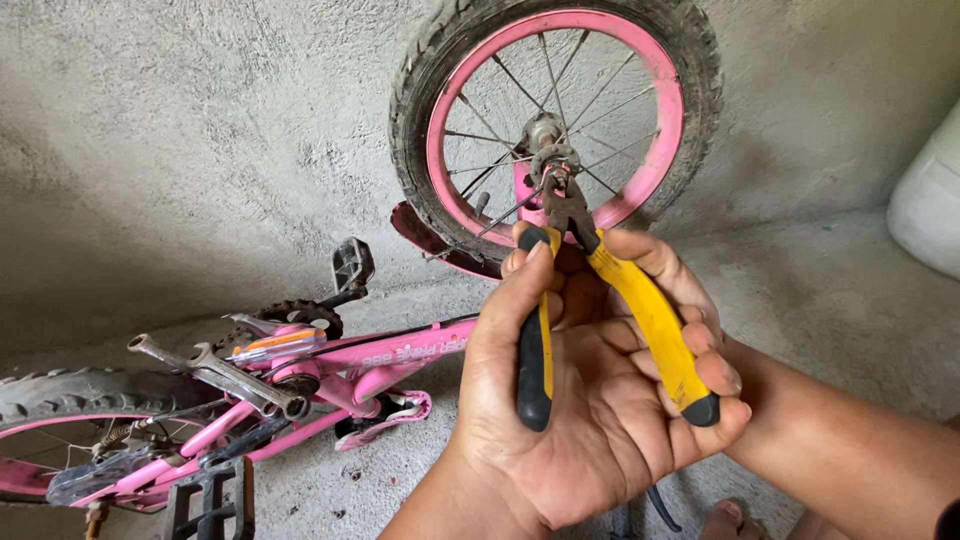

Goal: The person repairs a pink children's bicycle lying upside down on a concrete floor. They use pliers on the chain and drivetrain, a screwdriver near the chain guard, and wrenches to loosen and tighten the rear wheel axle nuts, adjusting the wheel by hand.

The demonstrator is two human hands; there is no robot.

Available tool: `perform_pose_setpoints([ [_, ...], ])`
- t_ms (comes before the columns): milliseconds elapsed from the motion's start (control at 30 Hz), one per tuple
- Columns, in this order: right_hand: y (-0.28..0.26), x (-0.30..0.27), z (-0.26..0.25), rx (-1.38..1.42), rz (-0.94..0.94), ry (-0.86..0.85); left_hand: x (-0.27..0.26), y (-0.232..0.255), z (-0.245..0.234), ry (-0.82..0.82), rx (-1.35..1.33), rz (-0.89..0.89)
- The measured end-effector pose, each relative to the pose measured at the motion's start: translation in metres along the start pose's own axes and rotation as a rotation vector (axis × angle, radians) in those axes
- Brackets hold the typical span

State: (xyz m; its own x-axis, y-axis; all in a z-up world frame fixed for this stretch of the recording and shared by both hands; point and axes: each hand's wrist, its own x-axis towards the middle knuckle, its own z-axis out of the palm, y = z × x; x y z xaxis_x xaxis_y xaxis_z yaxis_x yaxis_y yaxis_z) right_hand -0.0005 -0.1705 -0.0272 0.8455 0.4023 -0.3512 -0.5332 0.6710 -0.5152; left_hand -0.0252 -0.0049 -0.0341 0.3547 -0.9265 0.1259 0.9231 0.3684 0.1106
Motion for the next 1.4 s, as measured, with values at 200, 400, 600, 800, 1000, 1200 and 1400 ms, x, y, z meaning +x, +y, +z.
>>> perform_pose_setpoints([
  [200,0.001,-0.004,-0.005,-0.053,0.024,0.14,0.0,-0.008,-0.01,-0.163,-0.16,-0.014],
  [400,-0.015,-0.007,0.006,-0.113,0.25,-0.06,0.004,-0.013,-0.014,-0.19,-0.177,0.021],
  [600,0.006,-0.023,0.014,-0.142,-0.14,0.322,0.007,-0.015,-0.02,-0.236,-0.28,0.025],
  [800,0.003,0.006,-0.021,0.093,0.002,-0.256,0.004,-0.012,-0.031,-0.244,-0.296,-0.013],
  [1000,0.006,0.019,-0.049,0.142,0.127,-0.615,-0.011,0.014,-0.028,-0.078,0.025,-0.112],
  [1200,0.018,0.021,-0.007,-0.185,-0.225,-0.032,-0.021,0.04,-0.019,0.215,0.323,-0.145],
  [1400,0.023,0.029,0.016,-0.126,-0.284,0.294,-0.007,0.032,-0.019,0.823,1.074,0.079],
])
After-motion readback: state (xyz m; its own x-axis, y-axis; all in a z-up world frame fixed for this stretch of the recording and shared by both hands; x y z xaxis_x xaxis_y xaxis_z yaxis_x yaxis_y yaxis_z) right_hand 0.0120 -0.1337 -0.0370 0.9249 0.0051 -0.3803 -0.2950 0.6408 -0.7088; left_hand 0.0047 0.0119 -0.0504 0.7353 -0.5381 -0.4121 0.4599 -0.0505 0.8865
